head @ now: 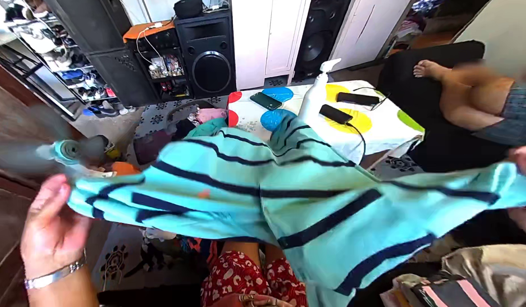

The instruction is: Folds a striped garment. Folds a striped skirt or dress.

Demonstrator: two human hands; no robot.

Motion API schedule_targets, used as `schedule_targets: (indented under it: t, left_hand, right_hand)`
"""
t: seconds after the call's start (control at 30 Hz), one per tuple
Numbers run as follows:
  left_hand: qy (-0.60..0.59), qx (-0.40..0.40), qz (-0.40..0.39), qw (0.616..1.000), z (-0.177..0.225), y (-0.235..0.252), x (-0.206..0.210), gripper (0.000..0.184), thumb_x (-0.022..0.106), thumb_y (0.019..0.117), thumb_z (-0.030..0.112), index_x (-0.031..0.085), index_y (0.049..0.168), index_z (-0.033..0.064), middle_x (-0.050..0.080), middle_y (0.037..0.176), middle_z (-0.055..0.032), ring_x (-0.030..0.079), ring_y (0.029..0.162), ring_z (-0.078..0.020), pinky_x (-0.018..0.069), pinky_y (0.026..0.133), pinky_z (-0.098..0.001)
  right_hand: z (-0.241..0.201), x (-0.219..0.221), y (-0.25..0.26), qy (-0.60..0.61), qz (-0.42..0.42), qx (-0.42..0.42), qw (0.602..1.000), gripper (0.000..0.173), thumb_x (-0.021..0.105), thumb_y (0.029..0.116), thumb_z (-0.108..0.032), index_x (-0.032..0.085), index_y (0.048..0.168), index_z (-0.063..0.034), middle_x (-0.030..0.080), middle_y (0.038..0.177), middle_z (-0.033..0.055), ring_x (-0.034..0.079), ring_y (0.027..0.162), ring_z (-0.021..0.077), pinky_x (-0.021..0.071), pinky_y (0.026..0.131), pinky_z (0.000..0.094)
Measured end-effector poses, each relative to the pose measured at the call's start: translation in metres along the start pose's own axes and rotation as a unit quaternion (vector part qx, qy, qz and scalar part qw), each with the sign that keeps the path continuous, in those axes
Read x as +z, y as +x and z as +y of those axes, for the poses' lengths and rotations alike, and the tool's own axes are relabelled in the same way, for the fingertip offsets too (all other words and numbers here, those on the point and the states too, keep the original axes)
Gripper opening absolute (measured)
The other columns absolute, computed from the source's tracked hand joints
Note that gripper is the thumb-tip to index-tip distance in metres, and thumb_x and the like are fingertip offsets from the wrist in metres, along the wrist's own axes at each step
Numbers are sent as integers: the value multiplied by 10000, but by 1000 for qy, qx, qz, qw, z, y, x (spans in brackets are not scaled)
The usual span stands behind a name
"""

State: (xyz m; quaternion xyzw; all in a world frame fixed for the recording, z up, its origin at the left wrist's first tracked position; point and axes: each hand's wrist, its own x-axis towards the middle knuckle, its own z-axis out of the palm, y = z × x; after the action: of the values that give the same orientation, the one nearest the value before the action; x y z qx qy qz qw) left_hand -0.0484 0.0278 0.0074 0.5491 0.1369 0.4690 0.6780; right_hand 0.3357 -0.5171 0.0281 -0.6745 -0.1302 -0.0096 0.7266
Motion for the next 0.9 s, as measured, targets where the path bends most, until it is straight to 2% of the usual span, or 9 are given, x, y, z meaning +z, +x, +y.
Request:
schedule_targets:
  t: [0.13,0.2,0.27,0.33,0.5,0.6,0.7,0.77,0.9]
  left_hand:
    - [170,-109,20,979,-72,-57,-28,232,534,967,-1,700,1067,127,753,951,45,706,792,-50,608,681,-236]
    - [367,-160,-39,916,-124,-85,-45,187,631,941,-9,704,1113,-12,727,1072,-92,691,944,-157,583,845,-339]
    - [549,-203,-158,795,-163,-109,-49,285,713,926,86,714,1184,-35,674,1206,-276,638,1156,-411,487,1025,-578]
    - [585,-221,-228,746,-187,-129,-26,376,739,910,155,696,1244,-12,581,1315,-340,515,1280,-522,395,1097,-651]
    - [479,-155,-376,778,-221,-160,50,267,687,949,179,743,1172,43,676,1242,-197,603,1233,-363,456,1082,-540]
    - [496,-125,-360,780,-239,-165,84,226,611,996,168,763,1095,34,714,1155,-166,661,1147,-314,512,1029,-470]
    - [576,-199,-370,701,-256,-158,103,313,561,1034,227,704,1254,55,645,1322,-172,558,1300,-343,423,1119,-480]
    - [595,-230,-380,670,-264,-149,109,310,528,1056,232,704,1221,38,662,1286,-177,570,1284,-345,420,1097,-515]
    - [490,-242,-361,756,-265,-126,107,305,513,1054,172,685,1149,-61,689,1150,-226,652,1131,-337,473,1042,-500]
  right_hand:
    - [92,-30,-30,-199,-73,90,973,121,544,1021,-139,660,1048,-164,678,800,-112,616,629,-29,537,541,171]
    - [138,-35,-41,-396,-137,118,900,239,583,1015,-96,646,1191,53,675,1048,199,653,887,271,552,792,466]
    - [174,-20,-55,-518,-197,106,826,333,635,974,-63,622,1259,108,567,1278,392,614,1116,535,481,948,696]
    - [188,18,-79,-521,-246,61,815,334,662,962,-78,647,1262,69,546,1335,373,609,1150,528,493,974,670]
    - [191,128,-153,-432,-428,-89,789,363,755,909,-296,728,1147,-22,695,1168,224,663,1120,412,520,944,616]
    - [203,168,-177,-367,-463,-119,798,228,654,975,-198,735,1055,-1,704,1058,202,708,985,359,586,841,530]
    - [221,198,-189,-335,-515,-133,778,239,534,1031,-114,710,1121,20,701,1171,206,698,1099,350,577,930,491]
    - [229,211,-183,-425,-495,-111,749,264,523,1022,-82,681,1199,34,667,1252,228,641,1201,393,534,986,533]
    - [224,214,-144,-560,-441,10,701,296,523,1005,-40,660,1251,52,623,1312,276,575,1264,461,484,995,621]
